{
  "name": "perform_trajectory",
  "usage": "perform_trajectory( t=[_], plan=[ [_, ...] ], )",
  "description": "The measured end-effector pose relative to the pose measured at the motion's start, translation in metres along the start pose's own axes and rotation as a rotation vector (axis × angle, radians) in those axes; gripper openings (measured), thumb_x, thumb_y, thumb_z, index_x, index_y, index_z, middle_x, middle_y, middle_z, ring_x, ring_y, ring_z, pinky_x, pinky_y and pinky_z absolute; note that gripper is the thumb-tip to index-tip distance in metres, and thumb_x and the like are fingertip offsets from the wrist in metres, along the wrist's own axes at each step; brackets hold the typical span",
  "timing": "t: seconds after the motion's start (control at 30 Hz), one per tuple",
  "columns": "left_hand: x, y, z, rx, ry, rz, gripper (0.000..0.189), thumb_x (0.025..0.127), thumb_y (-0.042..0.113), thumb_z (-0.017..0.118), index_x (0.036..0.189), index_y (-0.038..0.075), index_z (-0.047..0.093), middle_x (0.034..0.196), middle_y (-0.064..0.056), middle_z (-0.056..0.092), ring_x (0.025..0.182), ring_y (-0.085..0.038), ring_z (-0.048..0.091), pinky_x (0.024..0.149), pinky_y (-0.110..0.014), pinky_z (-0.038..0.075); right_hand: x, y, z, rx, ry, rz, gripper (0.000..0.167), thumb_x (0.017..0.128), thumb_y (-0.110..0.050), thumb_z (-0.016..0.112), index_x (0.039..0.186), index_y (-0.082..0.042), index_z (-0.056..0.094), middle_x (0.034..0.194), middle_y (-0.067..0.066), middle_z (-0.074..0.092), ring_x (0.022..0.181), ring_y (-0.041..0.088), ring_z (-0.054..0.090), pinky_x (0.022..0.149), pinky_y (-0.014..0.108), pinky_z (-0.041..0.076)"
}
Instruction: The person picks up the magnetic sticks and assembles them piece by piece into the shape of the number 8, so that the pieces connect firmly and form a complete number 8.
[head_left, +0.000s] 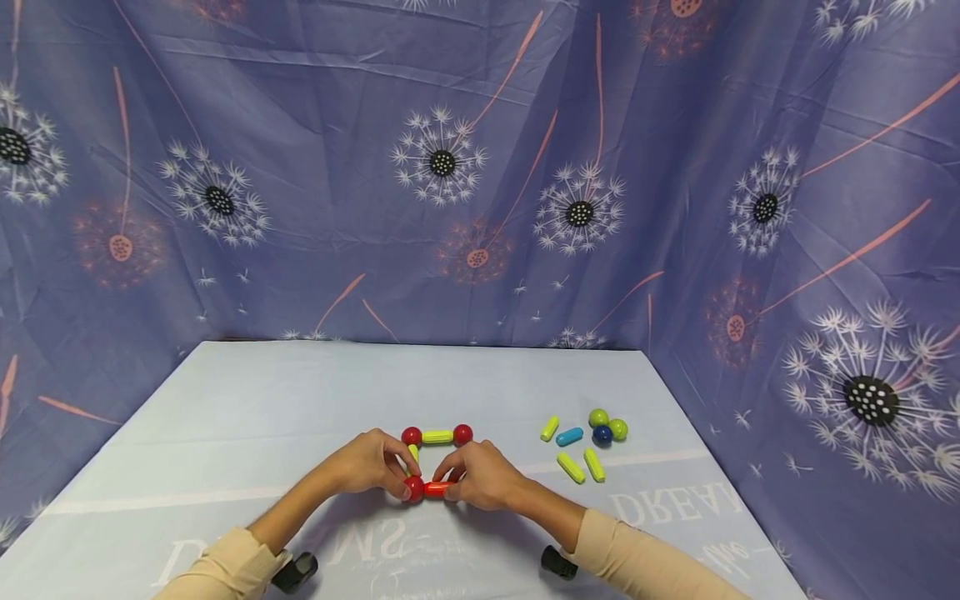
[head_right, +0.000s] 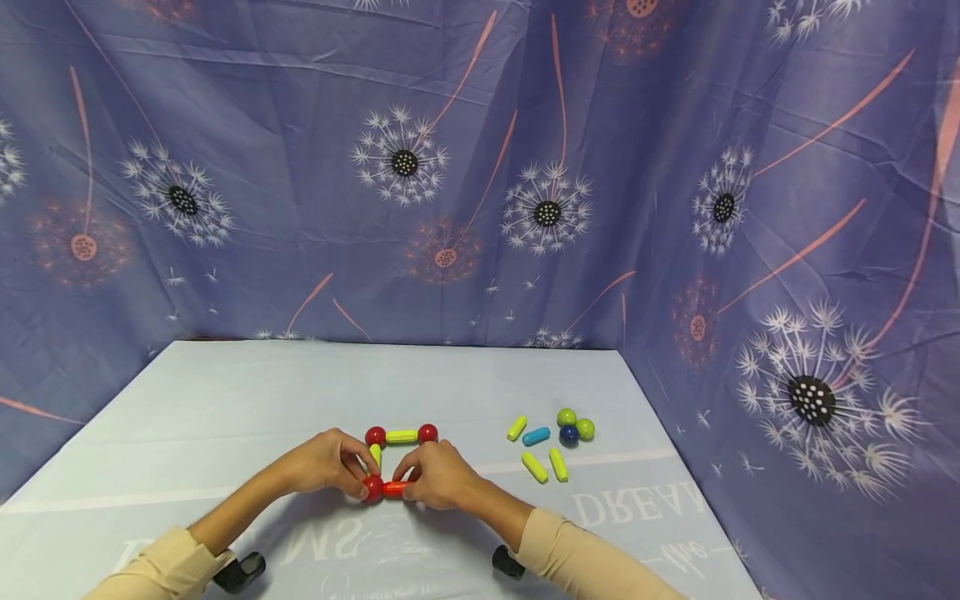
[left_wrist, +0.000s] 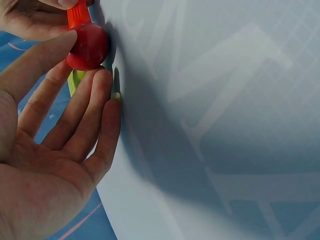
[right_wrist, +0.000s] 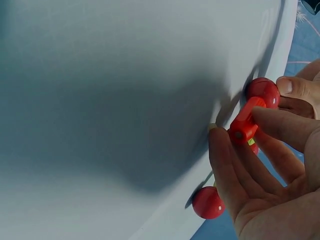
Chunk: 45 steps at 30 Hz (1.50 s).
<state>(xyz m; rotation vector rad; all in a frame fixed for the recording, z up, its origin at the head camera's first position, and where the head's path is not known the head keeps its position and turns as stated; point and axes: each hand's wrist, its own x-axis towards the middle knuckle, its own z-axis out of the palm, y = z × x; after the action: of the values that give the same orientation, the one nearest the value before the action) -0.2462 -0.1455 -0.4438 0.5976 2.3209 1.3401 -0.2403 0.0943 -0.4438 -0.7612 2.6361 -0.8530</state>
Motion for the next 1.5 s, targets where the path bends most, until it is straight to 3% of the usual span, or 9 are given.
perform_trajectory(
  t=[0.43,1.5],
  plan=[
    [0.001,0.000,-0.001,-0.011,-0.008,0.007,0.024,0.071,-0.002,0.083,0.094,0.002,0.077,0.082,-0.016,0.077,0.075,-0.015,0.073,0.068,-0.029,0.051,0.002,0.002,-0.001,-0.058,0.005,-0.019,0.022,0.080,-0.011,0.080,0.098,-0.024,0.081,0.084,-0.011,0.076,0.072,0.000,0.059,0.070,0.022,0.044],
    [-0.001,-0.001,-0.001,0.000,0.010,0.001,0.024,0.071,0.001,0.086,0.094,0.004,0.078,0.082,-0.012,0.078,0.076,-0.015,0.074,0.070,-0.030,0.052,-0.002,0.010,-0.009,0.038,0.027,-0.002,0.023,0.084,-0.015,0.080,0.106,-0.015,0.079,0.091,-0.005,0.078,0.080,0.004,0.066,0.069,0.023,0.050]
  ],
)
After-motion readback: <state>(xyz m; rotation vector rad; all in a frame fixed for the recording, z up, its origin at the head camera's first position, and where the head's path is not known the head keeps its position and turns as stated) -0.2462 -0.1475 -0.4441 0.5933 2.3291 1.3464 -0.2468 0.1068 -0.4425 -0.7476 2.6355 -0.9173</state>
